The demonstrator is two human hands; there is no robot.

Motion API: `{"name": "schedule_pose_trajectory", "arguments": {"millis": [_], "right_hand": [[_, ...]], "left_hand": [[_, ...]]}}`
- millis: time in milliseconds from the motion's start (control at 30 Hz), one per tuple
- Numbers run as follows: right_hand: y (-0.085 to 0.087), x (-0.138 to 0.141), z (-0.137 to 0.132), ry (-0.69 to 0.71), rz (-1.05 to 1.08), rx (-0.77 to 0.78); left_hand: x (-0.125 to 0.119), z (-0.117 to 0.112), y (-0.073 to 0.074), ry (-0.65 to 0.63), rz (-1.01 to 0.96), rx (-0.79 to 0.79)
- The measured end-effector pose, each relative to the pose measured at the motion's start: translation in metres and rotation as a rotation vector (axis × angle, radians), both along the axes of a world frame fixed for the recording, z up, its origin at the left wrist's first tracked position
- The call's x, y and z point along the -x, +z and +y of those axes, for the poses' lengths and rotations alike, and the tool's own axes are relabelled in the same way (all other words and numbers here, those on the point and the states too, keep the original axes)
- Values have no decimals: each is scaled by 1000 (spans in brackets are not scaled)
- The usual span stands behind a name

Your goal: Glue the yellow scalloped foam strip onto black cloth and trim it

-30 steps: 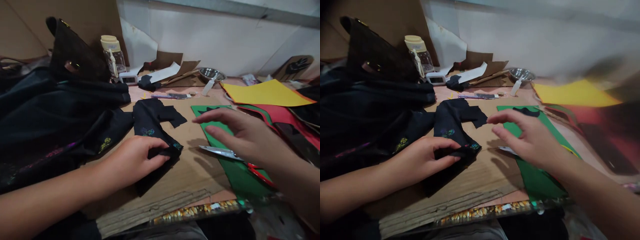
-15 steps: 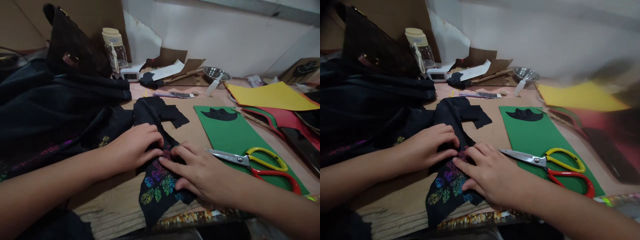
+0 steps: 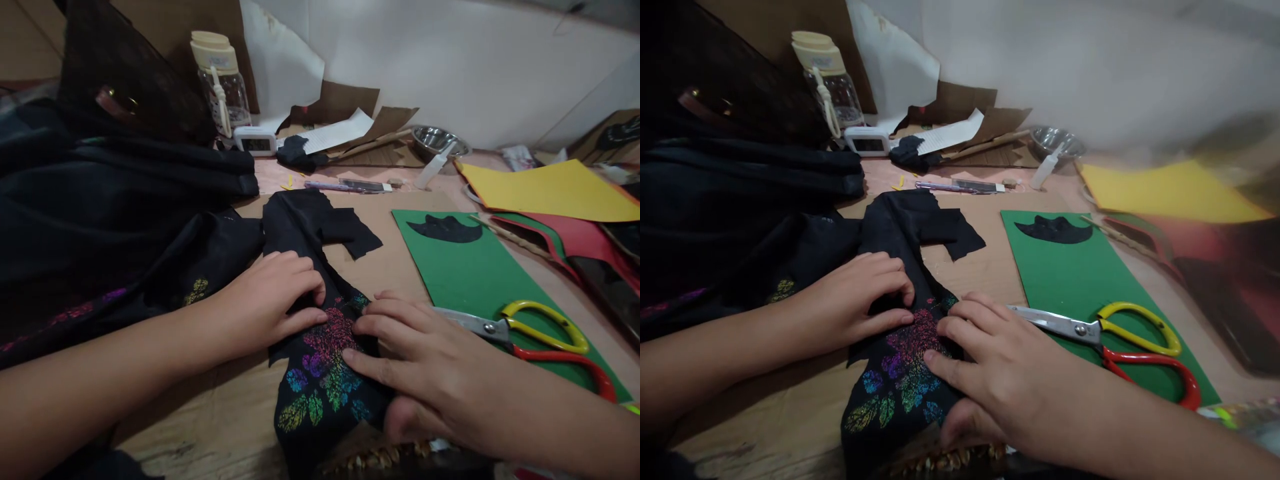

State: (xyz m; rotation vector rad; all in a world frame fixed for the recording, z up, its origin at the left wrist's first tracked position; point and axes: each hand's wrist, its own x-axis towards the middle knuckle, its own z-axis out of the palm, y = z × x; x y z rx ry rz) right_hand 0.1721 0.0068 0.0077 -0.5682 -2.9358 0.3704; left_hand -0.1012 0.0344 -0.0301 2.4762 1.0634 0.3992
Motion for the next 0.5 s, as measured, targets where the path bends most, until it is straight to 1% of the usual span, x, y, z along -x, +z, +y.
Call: {"name": "schedule_pose_trajectory", "arguments": {"millis": [67,200,300,367,500], "right_hand": [[-2,1,2,-1,15,7],[-18,5,4,26,-87,-64],[-25,3,3,39,-140,-27],[-23,0,1,43,-131,3],[-10,-5,-1,38,-90,46]], "left_hand": [[0,0,-1,-7,-12,1],[1,1,-2,-18,-13,2],[1,1,-2,-18,2,20],[1,1,-2,-16,16,25],[0,1,0,-6,28,24]]}}
